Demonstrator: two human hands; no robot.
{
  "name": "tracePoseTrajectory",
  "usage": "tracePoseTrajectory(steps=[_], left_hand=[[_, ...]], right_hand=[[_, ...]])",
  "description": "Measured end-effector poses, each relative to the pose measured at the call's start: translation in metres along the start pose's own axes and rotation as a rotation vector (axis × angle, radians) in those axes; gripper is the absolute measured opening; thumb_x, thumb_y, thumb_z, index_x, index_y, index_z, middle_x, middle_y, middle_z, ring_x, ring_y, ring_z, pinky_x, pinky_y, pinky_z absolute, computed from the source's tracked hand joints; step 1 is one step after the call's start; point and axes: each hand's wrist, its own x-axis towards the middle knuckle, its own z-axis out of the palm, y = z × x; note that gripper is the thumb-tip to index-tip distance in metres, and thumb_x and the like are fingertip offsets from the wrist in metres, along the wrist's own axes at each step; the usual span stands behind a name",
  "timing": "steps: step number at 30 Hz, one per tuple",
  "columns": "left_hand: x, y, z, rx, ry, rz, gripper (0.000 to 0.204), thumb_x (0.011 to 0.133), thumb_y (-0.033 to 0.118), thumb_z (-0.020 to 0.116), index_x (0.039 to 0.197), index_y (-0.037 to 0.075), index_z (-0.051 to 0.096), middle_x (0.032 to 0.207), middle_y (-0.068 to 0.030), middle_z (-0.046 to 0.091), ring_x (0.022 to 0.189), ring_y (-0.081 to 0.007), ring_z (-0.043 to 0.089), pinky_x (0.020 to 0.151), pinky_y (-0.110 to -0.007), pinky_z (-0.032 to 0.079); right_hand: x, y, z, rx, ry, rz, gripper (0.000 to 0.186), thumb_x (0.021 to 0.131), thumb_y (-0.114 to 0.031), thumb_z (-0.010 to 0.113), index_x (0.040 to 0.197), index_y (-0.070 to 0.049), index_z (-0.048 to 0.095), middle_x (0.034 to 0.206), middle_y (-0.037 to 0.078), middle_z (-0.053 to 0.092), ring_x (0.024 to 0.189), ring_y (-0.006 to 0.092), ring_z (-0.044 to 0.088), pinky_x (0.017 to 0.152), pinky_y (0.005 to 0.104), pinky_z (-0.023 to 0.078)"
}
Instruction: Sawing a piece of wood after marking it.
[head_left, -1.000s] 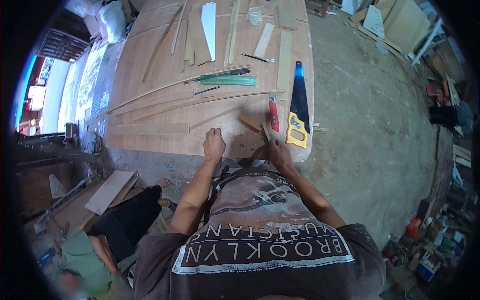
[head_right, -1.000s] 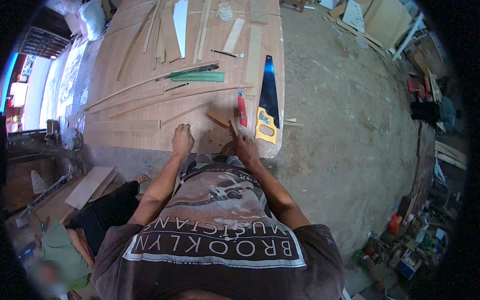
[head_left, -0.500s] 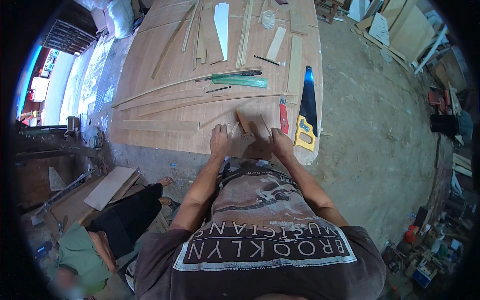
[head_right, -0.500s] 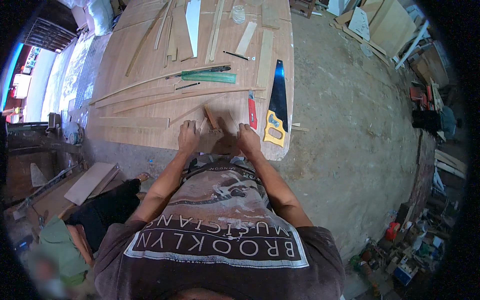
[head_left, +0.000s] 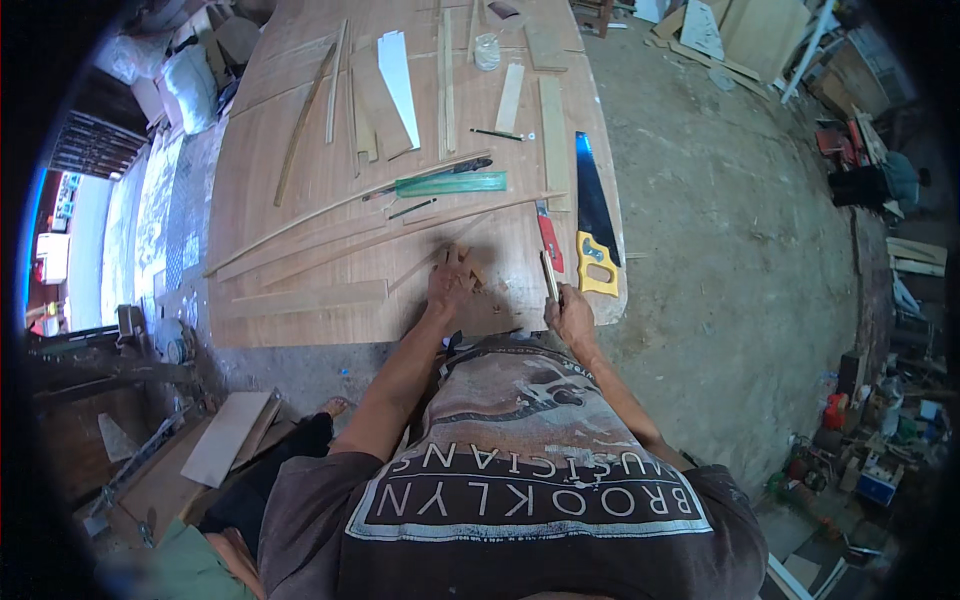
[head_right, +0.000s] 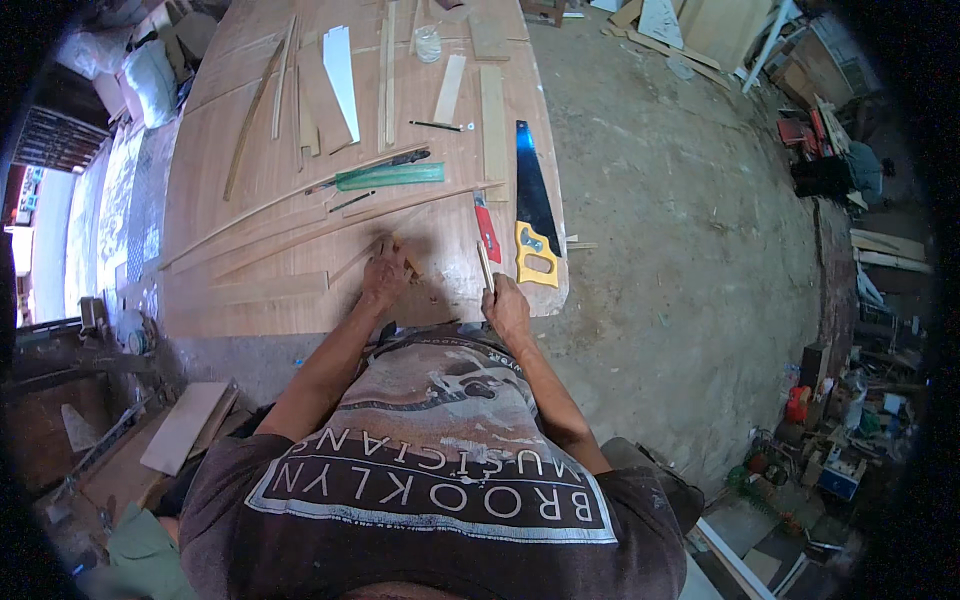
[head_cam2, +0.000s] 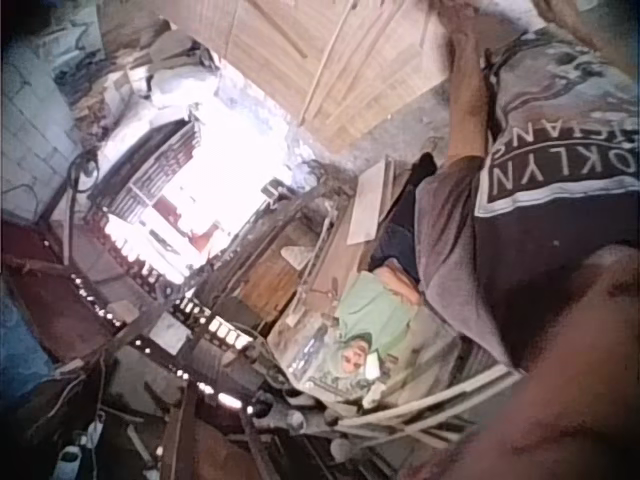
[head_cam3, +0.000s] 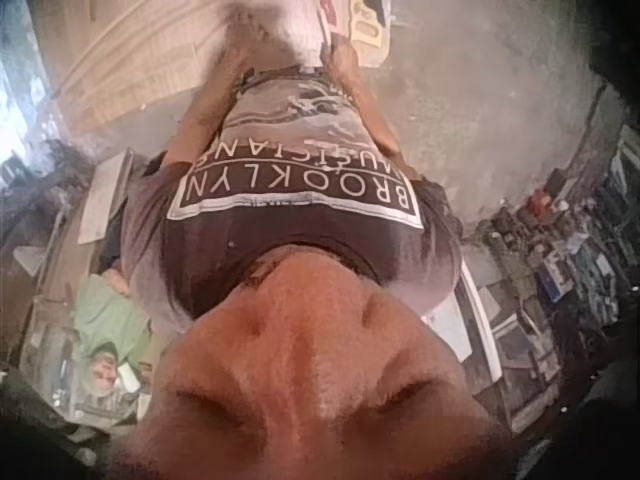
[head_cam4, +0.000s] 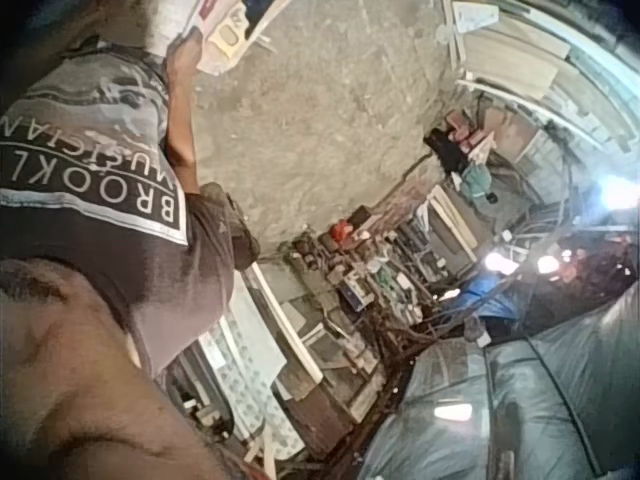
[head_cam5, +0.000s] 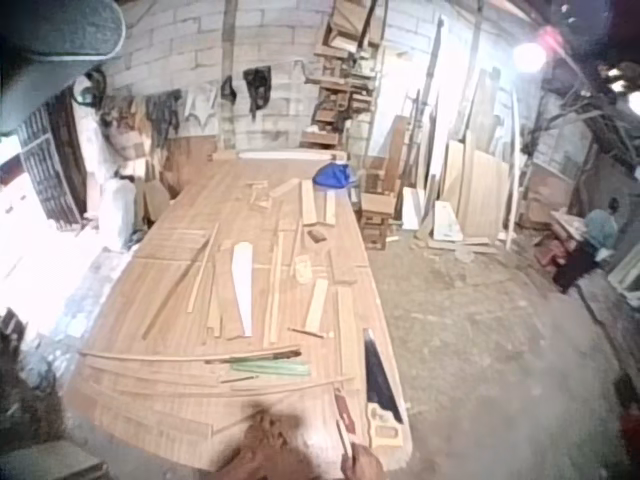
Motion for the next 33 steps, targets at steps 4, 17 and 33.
tracePoseTrajectory(steps=[4, 17, 33], left_hand=[[0.005, 0.024, -0.014, 1.157, 0.035, 0.355, 0.043, 0.083, 0.035, 0.060, 0.117, 0.009, 0.058, 0.135, -0.0108, 0.047, 0.129, -0.0275, 0.041, 0.097, -0.041, 0.040], [-0.002, 0.054, -0.075, 0.598, 0.310, 0.158, 0.026, 0.077, 0.018, 0.066, 0.099, 0.006, 0.060, 0.103, -0.0112, 0.058, 0.100, -0.0311, 0.053, 0.080, -0.043, 0.047], [-0.090, 0.039, -0.110, 0.643, 0.184, -0.645, 0.100, 0.074, 0.041, 0.074, 0.152, 0.020, 0.015, 0.159, -0.0123, -0.005, 0.143, -0.0444, -0.002, 0.106, -0.069, 0.021]], right_hand=[[-0.010, 0.006, -0.001, 0.034, -0.011, 0.027, 0.031, 0.083, -0.014, 0.058, 0.109, 0.003, 0.055, 0.100, 0.026, 0.059, 0.095, 0.0435, 0.058, 0.081, 0.0491, 0.047], [0.052, -0.009, 0.002, -0.032, -0.074, -0.189, 0.024, 0.083, -0.018, 0.059, 0.099, 0.000, 0.060, 0.090, 0.025, 0.062, 0.085, 0.0431, 0.061, 0.074, 0.0498, 0.048], [0.073, -0.014, 0.051, -0.291, -0.243, -0.227, 0.021, 0.088, -0.018, 0.053, 0.101, -0.003, 0.056, 0.095, 0.023, 0.063, 0.084, 0.0422, 0.063, 0.072, 0.0506, 0.051]])
